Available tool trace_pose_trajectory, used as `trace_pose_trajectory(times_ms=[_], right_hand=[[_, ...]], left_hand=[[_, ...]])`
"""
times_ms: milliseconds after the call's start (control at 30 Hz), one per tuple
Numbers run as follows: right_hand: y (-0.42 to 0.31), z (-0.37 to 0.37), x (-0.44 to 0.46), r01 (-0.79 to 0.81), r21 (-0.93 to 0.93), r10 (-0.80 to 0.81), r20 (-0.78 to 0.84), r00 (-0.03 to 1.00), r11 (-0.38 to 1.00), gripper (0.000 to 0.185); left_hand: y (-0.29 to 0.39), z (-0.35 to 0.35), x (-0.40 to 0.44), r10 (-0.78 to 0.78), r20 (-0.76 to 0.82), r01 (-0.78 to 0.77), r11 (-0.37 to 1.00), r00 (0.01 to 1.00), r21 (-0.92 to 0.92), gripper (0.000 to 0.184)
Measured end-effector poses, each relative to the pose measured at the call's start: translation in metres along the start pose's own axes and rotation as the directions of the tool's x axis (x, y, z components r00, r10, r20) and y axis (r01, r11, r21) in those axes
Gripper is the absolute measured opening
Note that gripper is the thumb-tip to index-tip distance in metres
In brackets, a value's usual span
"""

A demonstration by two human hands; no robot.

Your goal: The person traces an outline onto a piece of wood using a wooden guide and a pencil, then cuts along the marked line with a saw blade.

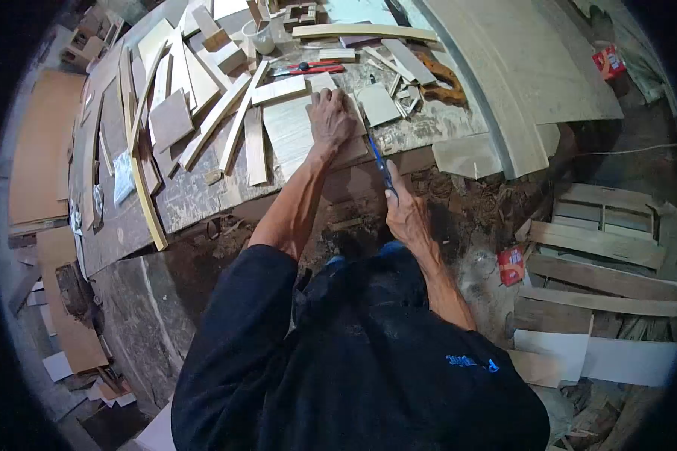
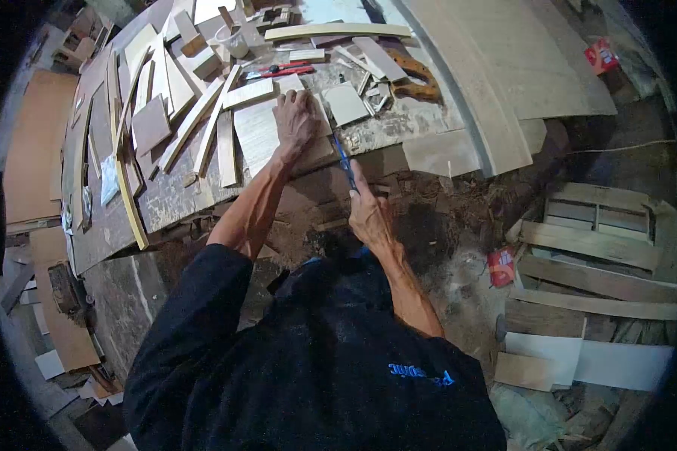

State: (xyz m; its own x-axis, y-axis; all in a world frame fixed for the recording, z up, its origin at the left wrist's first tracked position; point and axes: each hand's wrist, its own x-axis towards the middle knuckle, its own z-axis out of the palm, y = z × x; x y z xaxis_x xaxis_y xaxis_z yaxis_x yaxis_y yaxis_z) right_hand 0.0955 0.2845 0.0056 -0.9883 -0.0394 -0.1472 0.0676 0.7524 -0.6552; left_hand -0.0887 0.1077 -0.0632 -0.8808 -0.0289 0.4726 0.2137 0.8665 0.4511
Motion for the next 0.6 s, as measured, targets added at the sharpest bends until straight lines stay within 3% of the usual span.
trace_pose_trajectory(times_ms=[67, 133, 200, 267, 300, 333, 367, 400, 500, 600], right_hand=[[-0.004, -0.001, -0.012, -0.039, 0.146, 0.046, -0.044, 0.998, 0.989, 0.057], [0.017, 0.016, -0.012, 0.120, 0.142, -0.085, -0.230, 0.969, 0.983, 0.034], [0.029, 0.021, -0.006, 0.185, 0.162, -0.125, -0.324, 0.938, 0.969, 0.023], [0.012, -0.001, 0.001, -0.005, -0.027, -0.002, -0.257, 0.966, 1.000, 0.028], [0.007, -0.009, 0.008, -0.031, -0.014, 0.027, -0.267, 0.963, 0.999, 0.028], [0.005, -0.014, 0.016, -0.059, 0.002, 0.057, -0.272, 0.961, 0.998, 0.027], [0.006, -0.015, 0.024, -0.061, -0.036, 0.048, -0.302, 0.952, 0.997, 0.027], [0.008, -0.018, 0.033, -0.065, -0.072, 0.037, -0.336, 0.941, 0.995, 0.027], [0.006, -0.030, 0.056, -0.108, -0.127, 0.060, -0.334, 0.941, 0.986, 0.033], [0.007, -0.034, 0.079, -0.137, -0.155, 0.087, -0.293, 0.952, 0.978, 0.039]], left_hand=[[-0.003, -0.005, -0.003, -0.032, 0.004, 0.032, 0.999, 0.999, 0.027, 0.026], [-0.009, -0.013, -0.003, -0.049, 0.010, 0.048, 0.996, 0.999, 0.075, 0.025], [-0.013, -0.024, -0.001, -0.077, 0.039, 0.070, 0.987, 0.996, 0.145, 0.029], [-0.008, -0.037, 0.004, -0.096, -0.012, 0.097, 0.981, 0.995, 0.166, 0.033], [-0.004, -0.044, 0.008, -0.122, -0.073, 0.131, 0.983, 0.990, 0.126, 0.039], [0.011, -0.069, 0.015, -0.150, -0.097, 0.156, 0.986, 0.984, 0.059, 0.034], [0.018, -0.095, 0.018, -0.202, -0.064, 0.178, 0.948, 0.977, -0.264, 0.031], [0.027, -0.122, 0.022, -0.236, -0.017, 0.186, 0.807, 0.972, -0.560, 0.029], [0.079, -0.225, 0.006, -0.143, -0.119, -0.011, 0.597, 0.983, -0.802, 0.028], [0.117, -0.303, -0.020, -0.042, -0.191, -0.169, 0.318, 0.981, -0.933, 0.032]])
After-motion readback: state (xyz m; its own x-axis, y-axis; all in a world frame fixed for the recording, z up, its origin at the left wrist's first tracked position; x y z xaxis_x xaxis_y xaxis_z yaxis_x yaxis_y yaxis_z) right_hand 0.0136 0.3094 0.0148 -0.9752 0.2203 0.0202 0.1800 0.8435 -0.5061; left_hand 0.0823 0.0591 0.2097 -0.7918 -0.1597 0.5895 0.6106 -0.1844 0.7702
